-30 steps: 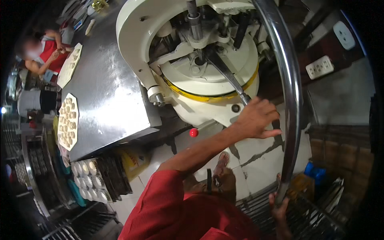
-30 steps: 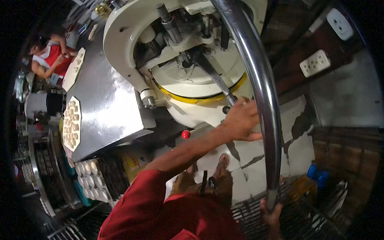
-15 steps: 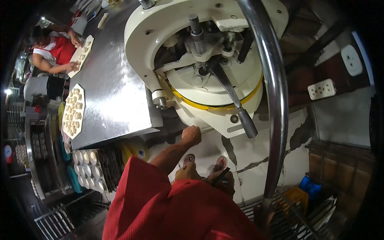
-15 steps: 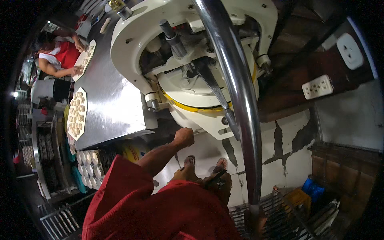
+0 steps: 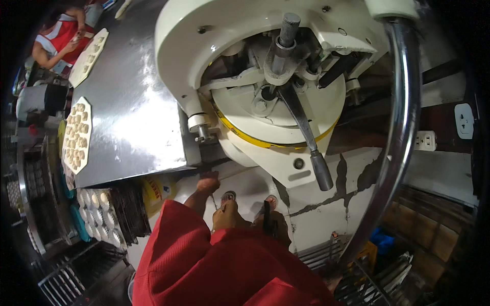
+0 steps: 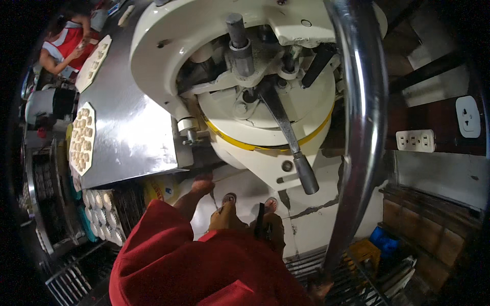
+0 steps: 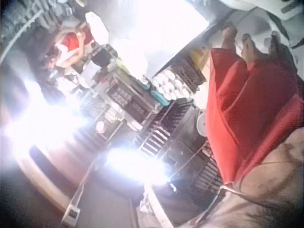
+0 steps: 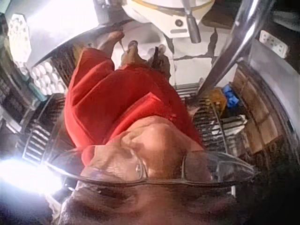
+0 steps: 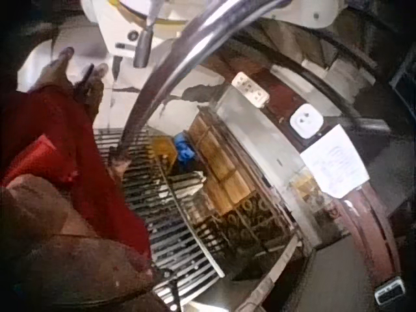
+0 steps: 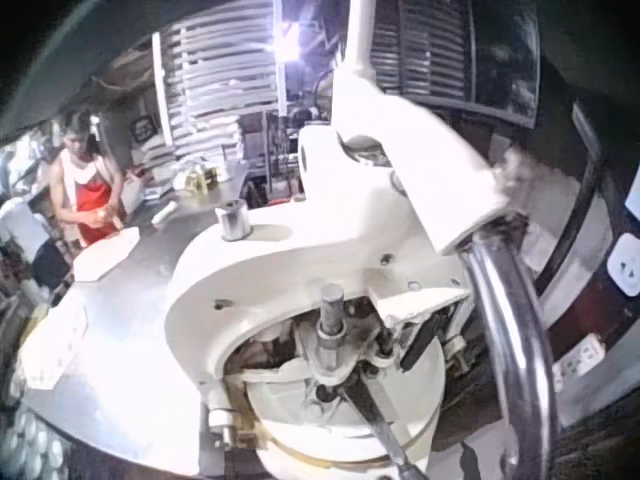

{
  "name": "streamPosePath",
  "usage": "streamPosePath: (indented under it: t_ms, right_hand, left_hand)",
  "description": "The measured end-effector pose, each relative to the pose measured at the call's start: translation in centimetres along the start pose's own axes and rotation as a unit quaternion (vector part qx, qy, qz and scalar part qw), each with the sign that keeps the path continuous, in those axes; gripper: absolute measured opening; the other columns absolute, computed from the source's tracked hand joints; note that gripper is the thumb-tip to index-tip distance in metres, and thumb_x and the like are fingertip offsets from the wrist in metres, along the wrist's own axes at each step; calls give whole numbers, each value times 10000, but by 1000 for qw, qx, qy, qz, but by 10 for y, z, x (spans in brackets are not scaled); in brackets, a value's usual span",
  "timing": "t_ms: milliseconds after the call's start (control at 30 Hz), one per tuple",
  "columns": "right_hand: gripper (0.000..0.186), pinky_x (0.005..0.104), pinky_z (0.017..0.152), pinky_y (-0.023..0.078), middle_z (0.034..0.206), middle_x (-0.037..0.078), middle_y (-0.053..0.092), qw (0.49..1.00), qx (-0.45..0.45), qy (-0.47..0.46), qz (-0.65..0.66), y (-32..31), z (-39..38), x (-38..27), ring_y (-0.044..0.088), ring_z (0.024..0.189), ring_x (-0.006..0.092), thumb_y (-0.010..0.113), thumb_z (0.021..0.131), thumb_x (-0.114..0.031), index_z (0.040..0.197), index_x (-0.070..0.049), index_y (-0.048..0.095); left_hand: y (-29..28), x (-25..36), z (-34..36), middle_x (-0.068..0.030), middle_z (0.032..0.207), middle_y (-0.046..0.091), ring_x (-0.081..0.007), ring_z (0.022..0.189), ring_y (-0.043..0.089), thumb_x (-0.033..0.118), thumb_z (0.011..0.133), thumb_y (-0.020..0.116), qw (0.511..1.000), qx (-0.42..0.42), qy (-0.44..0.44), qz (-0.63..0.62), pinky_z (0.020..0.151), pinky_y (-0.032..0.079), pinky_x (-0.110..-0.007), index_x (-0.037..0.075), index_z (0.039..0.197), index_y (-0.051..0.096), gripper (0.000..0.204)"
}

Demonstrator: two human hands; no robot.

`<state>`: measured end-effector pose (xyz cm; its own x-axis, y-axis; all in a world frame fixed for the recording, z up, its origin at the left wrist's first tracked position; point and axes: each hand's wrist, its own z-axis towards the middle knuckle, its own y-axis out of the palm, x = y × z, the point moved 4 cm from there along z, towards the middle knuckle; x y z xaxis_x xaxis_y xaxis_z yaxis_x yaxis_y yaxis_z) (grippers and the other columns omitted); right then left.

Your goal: The person operates a dough divider machine to portion dough, then places the resulting dough balls into individual paper cups on a tray and puts the tray onto a rack.

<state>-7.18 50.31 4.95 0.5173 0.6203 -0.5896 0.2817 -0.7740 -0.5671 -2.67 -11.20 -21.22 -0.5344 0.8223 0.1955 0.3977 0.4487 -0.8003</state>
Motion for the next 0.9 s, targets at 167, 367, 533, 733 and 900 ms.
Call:
streamPosePath:
  t_ms: [167,367,533,733,900]
  right_hand:
    - [216,339,515,401,748,32,530,997,34,55,50,-4,-19,31,430,545,144,571,989,-199,1114,-26,603]
    - [205,324,467,369,716,21,490,971,55,107,205,-16,-29,74,371,489,131,517,1021,-163,1156,-27,592]
    - [431,332,567,490,1125,114,562,861,-125,-36,491,-20,-13,82,532,650,178,564,994,-95,1403,-39,439]
    - [550,344,870,480,1298,170,526,902,84,-388,-167,-17,-37,-35,578,1004,271,643,956,-151,1438,-28,409]
    - [527,349,862,446,1208,146,557,954,16,-225,-195,-20,-21,4,546,1018,239,621,985,-278,1409,-30,429]
  left_hand:
    - [-2,8,-16,-211,983,715,-425,962,691,282,845,648,998,45,49,-10,874,536,-509,70,1070,623,310]
    - [7,1,-22,-189,948,714,-401,918,700,283,850,648,995,91,30,6,847,537,-527,80,1062,613,296]
    - [-5,12,-14,-184,949,715,-409,911,696,287,852,636,998,42,55,-7,842,533,-533,78,1062,610,298]
    - [-6,10,-17,-202,944,709,-412,910,693,294,846,639,997,52,57,-11,828,529,-539,74,1055,608,305]
    - [3,8,-8,-212,956,705,-412,926,690,311,855,641,998,27,54,-21,829,529,-536,73,1074,603,325]
